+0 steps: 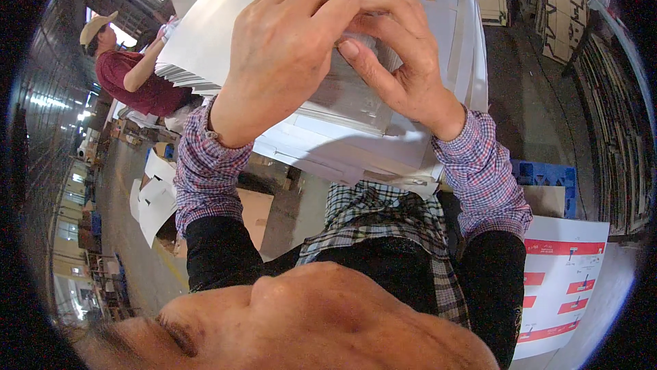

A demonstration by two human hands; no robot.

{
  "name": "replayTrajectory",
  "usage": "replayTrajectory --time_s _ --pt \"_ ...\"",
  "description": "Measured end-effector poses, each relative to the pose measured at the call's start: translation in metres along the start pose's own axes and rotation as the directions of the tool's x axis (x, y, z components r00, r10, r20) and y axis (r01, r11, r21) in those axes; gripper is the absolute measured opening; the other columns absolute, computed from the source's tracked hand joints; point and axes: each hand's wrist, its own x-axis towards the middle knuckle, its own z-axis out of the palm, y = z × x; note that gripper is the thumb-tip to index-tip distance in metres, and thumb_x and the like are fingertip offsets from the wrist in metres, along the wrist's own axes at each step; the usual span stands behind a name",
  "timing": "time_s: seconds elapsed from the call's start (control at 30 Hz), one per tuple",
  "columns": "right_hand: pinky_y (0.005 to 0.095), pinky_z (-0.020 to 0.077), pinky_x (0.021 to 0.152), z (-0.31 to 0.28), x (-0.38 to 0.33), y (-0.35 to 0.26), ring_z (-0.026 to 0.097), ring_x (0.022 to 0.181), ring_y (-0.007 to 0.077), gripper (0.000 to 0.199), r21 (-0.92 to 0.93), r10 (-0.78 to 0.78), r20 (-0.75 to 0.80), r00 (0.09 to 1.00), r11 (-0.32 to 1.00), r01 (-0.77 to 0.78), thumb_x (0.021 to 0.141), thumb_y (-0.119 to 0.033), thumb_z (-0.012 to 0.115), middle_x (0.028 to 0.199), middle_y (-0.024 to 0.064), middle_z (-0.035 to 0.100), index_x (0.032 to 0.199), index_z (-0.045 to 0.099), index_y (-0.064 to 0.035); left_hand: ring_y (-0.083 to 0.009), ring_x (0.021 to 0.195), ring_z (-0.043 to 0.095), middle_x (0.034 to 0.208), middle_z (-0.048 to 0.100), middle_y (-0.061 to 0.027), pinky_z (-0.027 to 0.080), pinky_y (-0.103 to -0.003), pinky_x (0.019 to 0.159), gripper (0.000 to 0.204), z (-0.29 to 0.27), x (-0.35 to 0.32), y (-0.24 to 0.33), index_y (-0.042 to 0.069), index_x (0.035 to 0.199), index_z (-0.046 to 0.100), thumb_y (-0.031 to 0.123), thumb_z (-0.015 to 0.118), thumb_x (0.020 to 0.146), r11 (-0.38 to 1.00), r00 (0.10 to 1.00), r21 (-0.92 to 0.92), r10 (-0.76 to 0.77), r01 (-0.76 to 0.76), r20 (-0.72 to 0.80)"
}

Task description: Count and arrange large rectangular paper sheets or white cardboard stacks inside a manufacturing facility.

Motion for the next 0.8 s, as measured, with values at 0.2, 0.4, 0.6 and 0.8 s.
replayTrajectory --time_s 0.2,0.4,0.6,0.8 --pt "0.0402 0.0463 0.1 -0.001 0.0 0.005 0.059 0.116 0.0309 0.018 0.009 -0.028 0.035 0.999 1.0 0.028 0.093 -0.011 0.07 0.117 0.0135 0.066 0.106 0.072 0.0012 -0.0274 0.074 0.056 0.078 0.053 -0.0075 0.047 -0.039 0.062 0.018 -0.01 -0.013 -0.006 0.007 0.094 0.062 0.002 0.068 0.078 0.999 1.0 -0.036 -0.003 0.004 0.024" --pt "0.0398 0.0409 0.108 -0.008 -0.005 0.013 0.056 0.124 0.0286 0.02 0.348 0.176 0.062 0.982 0.919 -0.186 0.098 -0.011 0.06 0.122 0.0128 0.065 0.113 0.07 -0.0018 -0.0299 0.077 0.059 0.08 0.058 -0.0087 0.048 -0.041 0.064 0.011 -0.028 -0.013 -0.008 0.004 0.089 0.064 0.008 0.072 0.084 0.986 0.984 -0.15 -0.049 0.076 0.174" --pt "0.0389 0.0394 0.109 -0.002 -0.006 0.006 0.055 0.124 0.0274 0.024 0.238 0.174 0.044 0.984 0.954 -0.18 0.094 -0.015 0.067 0.124 0.0143 0.062 0.115 0.065 -0.002 -0.0295 0.076 0.06 0.081 0.06 -0.0078 0.049 -0.041 0.065 0.016 -0.028 -0.012 -0.003 0.003 0.092 0.066 0.009 0.076 0.081 0.983 0.988 -0.174 -0.032 0.058 0.154" --pt "0.0385 0.0404 0.107 0.001 -0.002 -0.001 0.056 0.12 0.029 0.027 0.184 0.189 -0.108 0.976 0.968 -0.168 0.091 -0.012 0.069 0.122 0.0159 0.062 0.116 0.064 -0.0014 -0.0265 0.071 0.06 0.076 0.058 -0.0066 0.049 -0.038 0.06 0.012 -0.022 -0.012 -0.003 0.004 0.089 0.064 0.004 0.074 0.081 0.999 0.997 -0.047 0.0 0.004 0.078"
